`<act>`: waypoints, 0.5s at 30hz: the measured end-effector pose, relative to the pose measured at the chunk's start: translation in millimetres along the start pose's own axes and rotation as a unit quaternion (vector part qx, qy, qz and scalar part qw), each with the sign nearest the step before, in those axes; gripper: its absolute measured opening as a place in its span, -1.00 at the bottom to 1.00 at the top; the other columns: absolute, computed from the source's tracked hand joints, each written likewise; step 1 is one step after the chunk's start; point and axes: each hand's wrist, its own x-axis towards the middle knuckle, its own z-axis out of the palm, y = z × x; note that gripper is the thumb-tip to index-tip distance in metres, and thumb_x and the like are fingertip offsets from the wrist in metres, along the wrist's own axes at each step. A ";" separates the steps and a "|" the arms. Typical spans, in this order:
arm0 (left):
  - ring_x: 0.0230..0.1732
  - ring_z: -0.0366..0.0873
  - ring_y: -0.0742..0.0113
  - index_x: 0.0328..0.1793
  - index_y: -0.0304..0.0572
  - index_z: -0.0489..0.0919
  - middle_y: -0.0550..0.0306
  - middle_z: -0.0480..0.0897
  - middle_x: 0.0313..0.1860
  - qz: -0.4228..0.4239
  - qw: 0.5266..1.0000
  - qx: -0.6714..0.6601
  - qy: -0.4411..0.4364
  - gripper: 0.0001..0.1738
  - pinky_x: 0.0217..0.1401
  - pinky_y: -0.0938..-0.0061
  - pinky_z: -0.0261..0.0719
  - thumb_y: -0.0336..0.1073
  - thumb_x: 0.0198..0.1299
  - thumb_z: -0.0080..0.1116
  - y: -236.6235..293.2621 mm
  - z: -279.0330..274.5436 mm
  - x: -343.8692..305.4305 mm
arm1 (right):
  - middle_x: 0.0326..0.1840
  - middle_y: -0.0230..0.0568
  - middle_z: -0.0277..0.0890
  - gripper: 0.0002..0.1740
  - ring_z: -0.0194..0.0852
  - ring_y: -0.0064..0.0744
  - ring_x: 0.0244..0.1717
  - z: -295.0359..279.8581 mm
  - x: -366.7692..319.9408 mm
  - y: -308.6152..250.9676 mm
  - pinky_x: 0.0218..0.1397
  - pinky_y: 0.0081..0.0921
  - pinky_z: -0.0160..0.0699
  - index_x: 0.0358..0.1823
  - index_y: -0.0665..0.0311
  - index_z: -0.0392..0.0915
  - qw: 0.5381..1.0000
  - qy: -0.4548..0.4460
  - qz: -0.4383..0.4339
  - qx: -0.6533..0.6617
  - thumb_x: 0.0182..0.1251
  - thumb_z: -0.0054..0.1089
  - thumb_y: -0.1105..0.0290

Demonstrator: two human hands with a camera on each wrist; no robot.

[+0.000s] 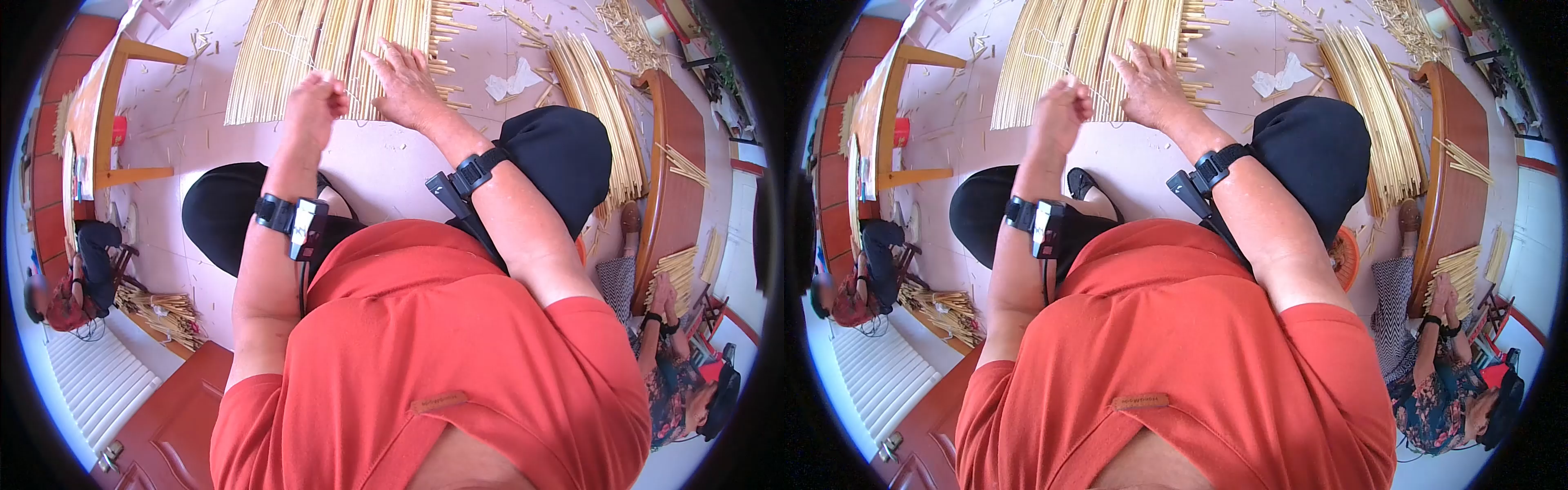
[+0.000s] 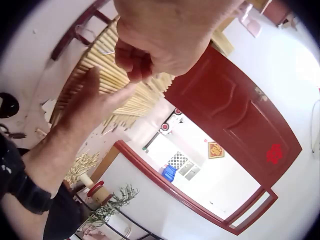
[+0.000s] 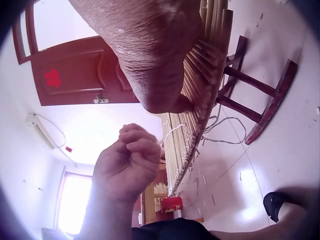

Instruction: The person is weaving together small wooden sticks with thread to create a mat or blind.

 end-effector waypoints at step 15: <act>-0.14 0.60 -0.03 -0.32 -0.15 0.54 -0.02 0.52 -0.14 0.184 0.690 0.694 0.089 -0.83 -0.15 0.09 0.56 -0.22 0.17 0.17 -39.7 16.5 -13.2 | 0.54 0.06 0.01 -0.27 -0.12 -0.01 0.56 7.5 -0.9 3.3 0.58 0.01 -0.35 0.41 0.09 0.28 0.999 0.039 -0.025 0.009 0.14 0.14 0.25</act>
